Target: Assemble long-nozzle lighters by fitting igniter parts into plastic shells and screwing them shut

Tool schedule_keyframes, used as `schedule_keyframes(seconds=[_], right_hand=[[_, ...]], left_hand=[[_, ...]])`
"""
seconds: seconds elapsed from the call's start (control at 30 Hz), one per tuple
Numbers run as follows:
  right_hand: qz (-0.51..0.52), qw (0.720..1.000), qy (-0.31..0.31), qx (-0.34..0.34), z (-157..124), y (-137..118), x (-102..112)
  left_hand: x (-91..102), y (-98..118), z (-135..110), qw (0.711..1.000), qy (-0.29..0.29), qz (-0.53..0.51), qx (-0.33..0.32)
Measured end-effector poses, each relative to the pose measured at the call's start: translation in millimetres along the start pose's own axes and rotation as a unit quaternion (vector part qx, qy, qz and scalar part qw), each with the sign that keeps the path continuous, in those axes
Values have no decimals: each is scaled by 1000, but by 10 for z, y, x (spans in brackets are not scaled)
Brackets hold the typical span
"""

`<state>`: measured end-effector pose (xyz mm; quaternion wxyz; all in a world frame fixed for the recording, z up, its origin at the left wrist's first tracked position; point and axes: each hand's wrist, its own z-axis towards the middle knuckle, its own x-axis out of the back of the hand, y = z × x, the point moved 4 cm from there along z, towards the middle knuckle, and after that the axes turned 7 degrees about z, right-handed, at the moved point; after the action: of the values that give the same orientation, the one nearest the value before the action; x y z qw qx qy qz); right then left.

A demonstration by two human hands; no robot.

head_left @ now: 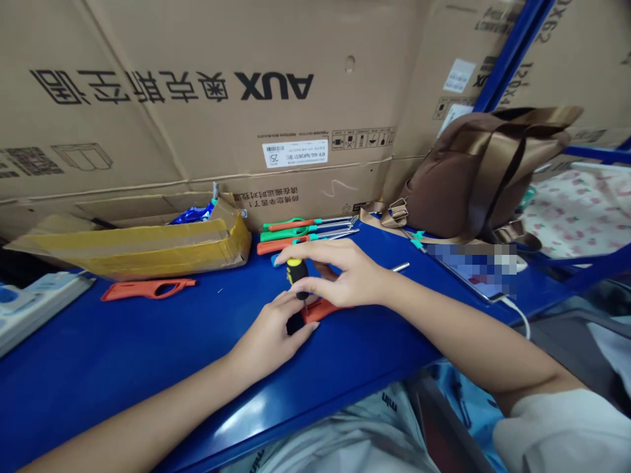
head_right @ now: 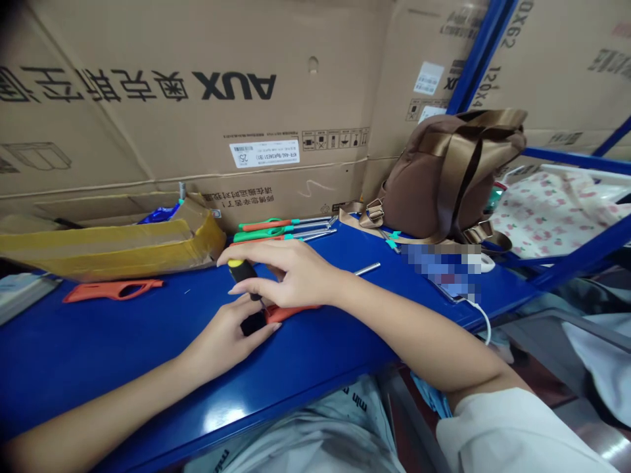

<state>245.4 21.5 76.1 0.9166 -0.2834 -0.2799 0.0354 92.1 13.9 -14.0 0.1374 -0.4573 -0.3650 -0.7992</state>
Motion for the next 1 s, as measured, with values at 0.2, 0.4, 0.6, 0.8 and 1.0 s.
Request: schedule_keyframes(seconds=[0.2, 0.4, 0.6, 0.8, 1.0], right_hand=[[85, 991, 94, -46, 3, 246, 206], [-143, 951, 245, -124, -216, 608, 973], [-422, 819, 132, -367, -596, 846, 1306], [-383, 761, 28, -522, -844, 1184, 1320], [-364, 740, -29, -565, -905, 1189, 1337]], left_hand=[[76, 1, 27, 999, -42, 0, 22], [348, -116, -5, 985, -144, 96, 20], [376, -6, 71, 967, -166, 191, 25], [151, 190, 296, 959, -218, 178, 24], [289, 133, 521, 966, -209, 150, -11]])
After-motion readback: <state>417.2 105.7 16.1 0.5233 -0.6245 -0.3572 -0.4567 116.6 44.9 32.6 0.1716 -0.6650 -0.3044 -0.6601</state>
